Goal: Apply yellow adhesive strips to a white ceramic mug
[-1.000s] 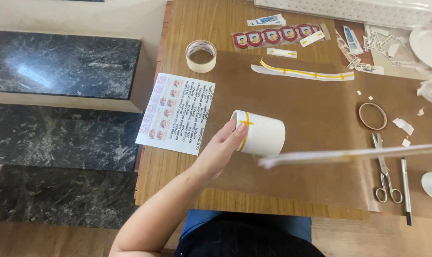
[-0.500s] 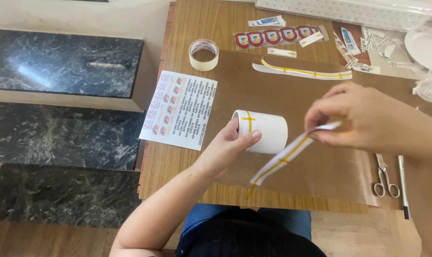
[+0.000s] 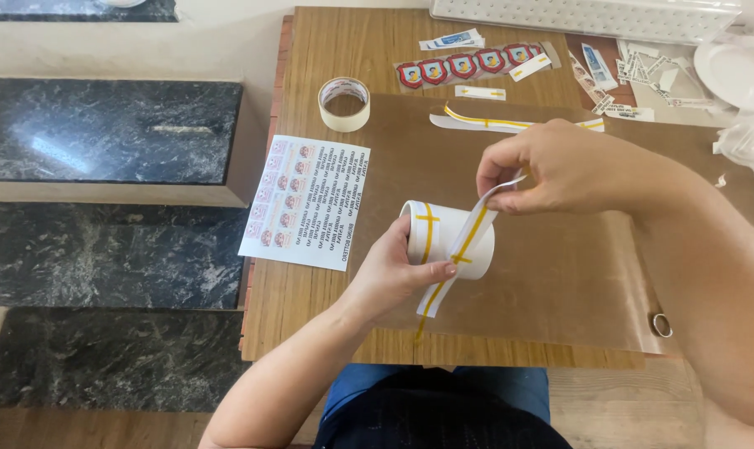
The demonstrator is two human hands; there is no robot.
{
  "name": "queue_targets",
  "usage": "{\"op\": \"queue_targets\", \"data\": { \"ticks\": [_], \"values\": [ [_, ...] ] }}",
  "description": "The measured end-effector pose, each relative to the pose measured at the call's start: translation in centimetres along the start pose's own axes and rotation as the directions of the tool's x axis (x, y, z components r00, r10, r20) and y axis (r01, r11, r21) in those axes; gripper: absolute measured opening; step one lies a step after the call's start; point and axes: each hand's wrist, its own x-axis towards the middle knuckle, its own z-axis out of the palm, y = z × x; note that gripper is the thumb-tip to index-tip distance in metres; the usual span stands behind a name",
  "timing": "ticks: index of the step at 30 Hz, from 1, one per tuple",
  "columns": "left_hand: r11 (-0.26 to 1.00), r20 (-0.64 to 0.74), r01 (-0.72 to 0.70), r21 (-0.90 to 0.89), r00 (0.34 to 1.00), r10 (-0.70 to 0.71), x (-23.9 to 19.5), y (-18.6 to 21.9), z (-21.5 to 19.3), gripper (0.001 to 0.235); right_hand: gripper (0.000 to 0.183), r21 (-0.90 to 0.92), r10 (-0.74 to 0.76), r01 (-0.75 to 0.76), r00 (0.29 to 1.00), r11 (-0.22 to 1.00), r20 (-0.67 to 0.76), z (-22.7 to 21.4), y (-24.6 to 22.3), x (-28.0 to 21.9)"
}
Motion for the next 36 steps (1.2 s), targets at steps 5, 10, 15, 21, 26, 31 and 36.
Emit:
{"op": "queue_targets", "data": {
  "ticks": [5, 10, 15, 21, 26, 31, 36],
  "values": [
    [0.998, -0.027, -0.038, 0.057, 0.999, 0.04, 0.4, -0.6, 0.1, 0.068, 0.014, 0.024, 0.009, -0.009, 1.0, 1.0, 0.025, 0.3, 0.5, 0.8],
    [0.995, -0.076, -0.018, 0.094, 0.997, 0.025, 0.4, -0.7, 0.6, 0.066, 0.015, 0.013, 0.029, -0.03, 0.998, 0.999, 0.056, 0.3, 0.2, 1.0],
    [0.981, -0.138, 0.013, 0.194, 0.99, 0.014, 0.4, -1.1, 0.7, 0.061, 0.014, 0.068, -0.049, 0.046, 0.998, 0.997, 0.037, 0.8, 1.7, 1.9],
    [0.96, -0.193, 0.025, 0.279, 0.981, 0.031, 0.2, -0.8, 1.7, 0.054, 0.024, 0.209, -0.129, 0.13, 0.991, 0.969, -0.022, 1.9, 3.5, 2.7],
    [0.958, -0.197, 0.02, 0.285, 0.98, 0.038, -0.3, -0.3, 2.0, 0.053, 0.036, 0.321, -0.161, 0.163, 0.986, 0.933, -0.034, 3.3, 4.6, 3.0],
    [0.976, -0.174, 0.031, 0.213, 0.985, 0.007, -0.7, -0.1, 2.5, 0.054, 0.048, 0.434, -0.13, 0.12, 0.991, 0.893, -0.005, 4.9, 5.2, 3.1],
    [0.976, -0.157, 0.03, 0.214, 0.988, 0.004, -1.1, -0.6, 2.5, 0.055, 0.059, 0.527, -0.147, 0.155, 0.987, 0.836, -0.058, 7.1, 6.9, 3.2]
  ]
}}
